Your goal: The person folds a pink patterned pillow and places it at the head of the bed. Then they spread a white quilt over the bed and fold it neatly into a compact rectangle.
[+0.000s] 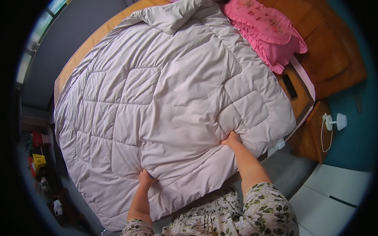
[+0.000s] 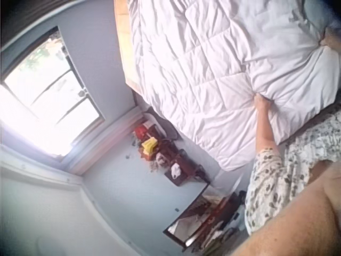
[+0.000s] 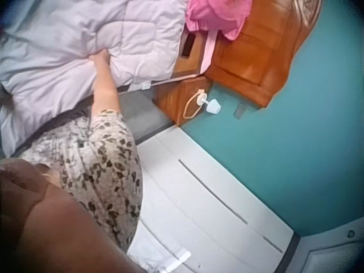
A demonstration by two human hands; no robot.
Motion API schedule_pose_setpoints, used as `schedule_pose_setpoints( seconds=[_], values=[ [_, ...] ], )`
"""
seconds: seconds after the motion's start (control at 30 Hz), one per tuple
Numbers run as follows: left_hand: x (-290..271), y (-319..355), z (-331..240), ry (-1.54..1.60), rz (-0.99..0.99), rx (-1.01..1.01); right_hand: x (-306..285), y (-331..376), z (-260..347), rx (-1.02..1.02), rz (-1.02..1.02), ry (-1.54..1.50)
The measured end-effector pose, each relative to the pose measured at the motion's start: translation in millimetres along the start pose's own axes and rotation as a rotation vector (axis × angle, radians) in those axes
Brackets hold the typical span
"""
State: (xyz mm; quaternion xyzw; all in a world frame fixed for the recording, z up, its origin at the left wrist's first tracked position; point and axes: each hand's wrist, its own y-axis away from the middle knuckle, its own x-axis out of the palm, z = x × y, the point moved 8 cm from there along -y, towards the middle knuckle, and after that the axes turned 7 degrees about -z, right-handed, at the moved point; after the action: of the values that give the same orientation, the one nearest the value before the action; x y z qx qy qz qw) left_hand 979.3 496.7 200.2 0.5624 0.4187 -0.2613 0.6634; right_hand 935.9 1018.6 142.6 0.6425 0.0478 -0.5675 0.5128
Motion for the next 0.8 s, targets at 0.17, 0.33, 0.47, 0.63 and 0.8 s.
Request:
schedule_pose_setpoints(
  seconds=[0.17,0.33,0.47,0.63,0.8],
  values=[
    [-22.8,8.7,-30.1,0.097,0.036,-0.044,1.2,-4.7,-4.3,0.05,0.05,0.018],
    [-66.2,-15.5,-141.9,0.543,-0.288,-0.003,-6.0,10.3,8.3,0.06,0.161,-0.047],
    [-90.9,-62.5,-263.2,0.368,-0.238,0.134,-8.2,5.3,3.0,0.036,0.145,-0.037],
    [-60.7,-101.5,-315.9,0.129,-0.128,0.039,-14.9,8.9,10.4,0.052,0.19,-0.063],
    [-56.0,-121.6,-315.9,0.081,-0.06,-0.038,-11.9,7.1,6.0,0.065,0.218,-0.07]
  ],
)
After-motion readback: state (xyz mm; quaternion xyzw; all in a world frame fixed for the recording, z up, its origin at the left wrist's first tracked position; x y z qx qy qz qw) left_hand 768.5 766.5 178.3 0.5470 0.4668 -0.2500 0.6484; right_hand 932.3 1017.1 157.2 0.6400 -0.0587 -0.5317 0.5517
